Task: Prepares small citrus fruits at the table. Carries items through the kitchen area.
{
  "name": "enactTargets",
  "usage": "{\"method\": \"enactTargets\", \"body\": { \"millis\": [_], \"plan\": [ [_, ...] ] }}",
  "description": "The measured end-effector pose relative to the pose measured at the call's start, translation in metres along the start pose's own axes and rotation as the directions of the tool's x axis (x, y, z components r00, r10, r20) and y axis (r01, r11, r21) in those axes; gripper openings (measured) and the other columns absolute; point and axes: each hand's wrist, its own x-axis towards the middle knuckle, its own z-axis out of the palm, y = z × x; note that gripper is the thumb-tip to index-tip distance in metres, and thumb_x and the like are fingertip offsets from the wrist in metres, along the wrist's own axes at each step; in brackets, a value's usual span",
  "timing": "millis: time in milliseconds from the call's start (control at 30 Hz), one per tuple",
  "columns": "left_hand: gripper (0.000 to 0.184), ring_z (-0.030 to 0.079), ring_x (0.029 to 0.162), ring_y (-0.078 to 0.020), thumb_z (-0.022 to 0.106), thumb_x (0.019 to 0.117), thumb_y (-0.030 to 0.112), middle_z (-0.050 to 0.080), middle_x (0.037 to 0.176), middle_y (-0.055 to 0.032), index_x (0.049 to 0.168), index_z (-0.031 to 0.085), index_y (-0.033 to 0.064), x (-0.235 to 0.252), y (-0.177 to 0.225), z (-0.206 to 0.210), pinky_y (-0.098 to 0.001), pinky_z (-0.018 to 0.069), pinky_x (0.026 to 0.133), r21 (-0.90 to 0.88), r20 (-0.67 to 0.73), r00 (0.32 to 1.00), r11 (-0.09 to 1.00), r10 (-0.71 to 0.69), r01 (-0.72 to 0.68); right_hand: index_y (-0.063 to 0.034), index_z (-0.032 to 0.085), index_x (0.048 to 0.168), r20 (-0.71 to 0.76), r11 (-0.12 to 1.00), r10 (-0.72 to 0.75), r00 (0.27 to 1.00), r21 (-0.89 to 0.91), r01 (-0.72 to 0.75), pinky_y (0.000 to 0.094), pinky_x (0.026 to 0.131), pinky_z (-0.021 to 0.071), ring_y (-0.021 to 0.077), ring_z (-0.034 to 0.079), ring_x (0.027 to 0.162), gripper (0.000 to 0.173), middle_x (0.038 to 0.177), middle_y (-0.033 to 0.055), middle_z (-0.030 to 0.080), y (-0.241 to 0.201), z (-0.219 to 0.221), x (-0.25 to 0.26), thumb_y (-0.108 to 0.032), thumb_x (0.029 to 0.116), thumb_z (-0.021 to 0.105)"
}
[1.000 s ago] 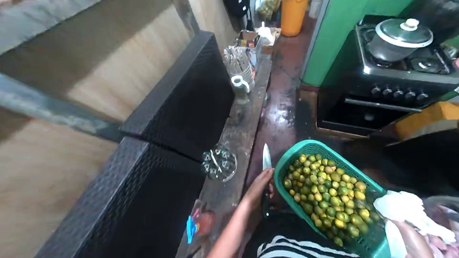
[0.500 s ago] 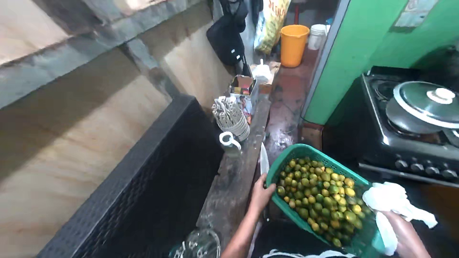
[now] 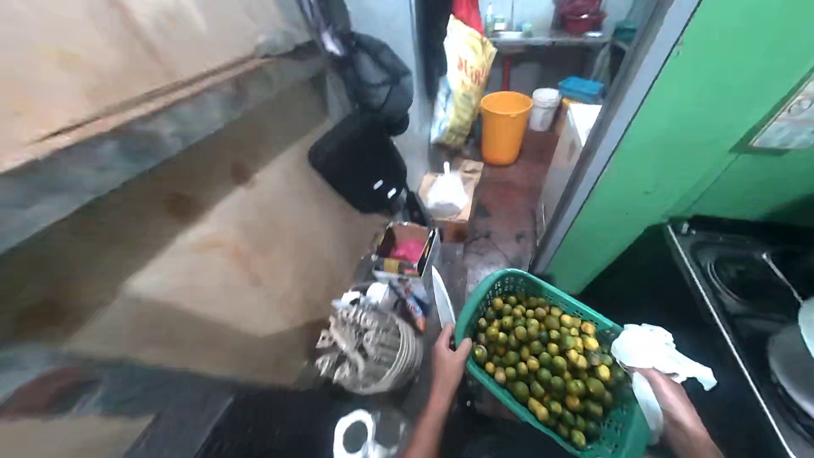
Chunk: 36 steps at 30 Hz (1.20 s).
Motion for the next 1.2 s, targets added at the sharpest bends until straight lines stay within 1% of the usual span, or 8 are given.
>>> {"method": "enactTargets", "body": {
  "millis": [100, 200, 367, 500, 600, 767, 1033, 1200],
  "plan": [
    [0.021, 0.065, 0.088, -0.0204, 0.064, 0.0904, 0.007, 0.067, 0.097, -0.0142, 0.108, 0.066, -0.0042, 0.089, 0.038, 0.005, -0.0414, 0.0544, 0.082, 0.043, 0.012, 0.998, 0.997, 0.062, -0.062, 0.0037, 0.059, 0.113, -0.028, 0.994, -0.055, 0.998, 0.09, 0.058, 0.0205, 0.078, 0.0552, 0.0014, 0.064, 0.084, 0.019, 0.095, 0.0024, 0.067, -0.033, 0.049, 0.052, 0.006, 0.0938, 0.058],
    [0.02, 0.065, 0.088, -0.0208, 0.064, 0.0896, 0.008, 0.067, 0.095, -0.014, 0.106, 0.067, -0.0038, 0.169, 0.076, 0.007, -0.0423, 0.0538, 0.08, 0.105, -0.01, 0.991, 0.986, 0.135, -0.133, -0.0002, 0.061, 0.107, -0.062, 0.986, 0.015, 0.998, 0.164, -0.005, 0.0208, 0.072, 0.0563, 0.0021, 0.065, 0.079, 0.014, 0.088, 0.0003, 0.068, -0.066, 0.102, 0.1, 0.004, 0.0942, 0.058],
    [0.017, 0.064, 0.091, -0.0211, 0.063, 0.0903, 0.005, 0.066, 0.097, -0.0157, 0.103, 0.067, -0.0052, 0.293, 0.127, 0.01, -0.0428, 0.0525, 0.083, 0.172, -0.068, 0.966, 0.957, 0.248, -0.234, 0.0036, 0.062, 0.108, -0.028, 0.98, 0.082, 0.996, 0.185, -0.075, 0.0235, 0.072, 0.054, 0.0065, 0.063, 0.078, 0.013, 0.09, 0.0049, 0.066, -0.107, 0.192, 0.197, 0.003, 0.0955, 0.06],
    [0.014, 0.063, 0.087, -0.0168, 0.064, 0.0884, 0.01, 0.065, 0.093, -0.0094, 0.098, 0.066, 0.0002, 0.365, 0.14, 0.019, -0.0408, 0.0525, 0.078, 0.199, -0.153, 0.961, 0.96, 0.228, -0.196, 0.0009, 0.063, 0.105, 0.08, 0.968, 0.023, 0.996, 0.249, -0.042, 0.0208, 0.074, 0.0554, 0.0038, 0.064, 0.08, 0.01, 0.089, 0.0021, 0.068, -0.133, 0.239, 0.27, 0.001, 0.0982, 0.057],
    [0.011, 0.062, 0.08, -0.0102, 0.063, 0.0847, 0.01, 0.063, 0.087, -0.0038, 0.094, 0.065, 0.0033, 0.402, 0.151, 0.026, -0.0335, 0.0523, 0.074, 0.174, -0.229, 0.952, 0.971, 0.203, -0.165, 0.0005, 0.063, 0.109, 0.164, 0.965, 0.019, 0.986, 0.255, -0.061, 0.0215, 0.078, 0.0559, 0.0045, 0.066, 0.086, 0.013, 0.095, 0.0033, 0.069, -0.16, 0.268, 0.319, 0.001, 0.0989, 0.054],
    [0.008, 0.061, 0.077, -0.0049, 0.063, 0.0854, 0.007, 0.062, 0.084, -0.0004, 0.092, 0.064, 0.0035, 0.465, 0.16, 0.049, -0.0266, 0.0526, 0.072, 0.113, -0.275, 0.95, 0.986, 0.146, -0.118, 0.0007, 0.059, 0.118, 0.151, 0.966, 0.037, 0.988, 0.249, -0.074, 0.02, 0.081, 0.0557, 0.0039, 0.066, 0.091, 0.019, 0.101, 0.0037, 0.068, -0.199, 0.309, 0.375, 0.003, 0.0998, 0.053],
    [0.005, 0.059, 0.073, -0.0023, 0.062, 0.0843, 0.003, 0.059, 0.081, 0.0007, 0.089, 0.061, 0.0026, 0.628, 0.197, 0.096, -0.0213, 0.051, 0.068, 0.112, -0.153, 0.969, 0.977, 0.196, -0.18, 0.0014, 0.061, 0.115, -0.032, 0.92, 0.012, 0.999, 0.392, 0.001, 0.0206, 0.083, 0.0561, 0.0042, 0.066, 0.091, 0.016, 0.098, 0.0032, 0.069, -0.224, 0.37, 0.468, 0.003, 0.1005, 0.053],
    [0.01, 0.06, 0.075, -0.0057, 0.062, 0.0832, 0.006, 0.059, 0.084, -0.0015, 0.091, 0.062, 0.0012, 0.741, 0.239, 0.123, -0.0259, 0.0527, 0.07, 0.09, -0.025, 0.964, 0.961, 0.264, -0.26, 0.0012, 0.063, 0.112, -0.159, 0.896, 0.03, 0.987, 0.442, 0.044, 0.0223, 0.082, 0.057, 0.0061, 0.067, 0.089, 0.015, 0.097, 0.0046, 0.07, -0.267, 0.416, 0.533, 0.003, 0.0981, 0.058]
  ]
}}
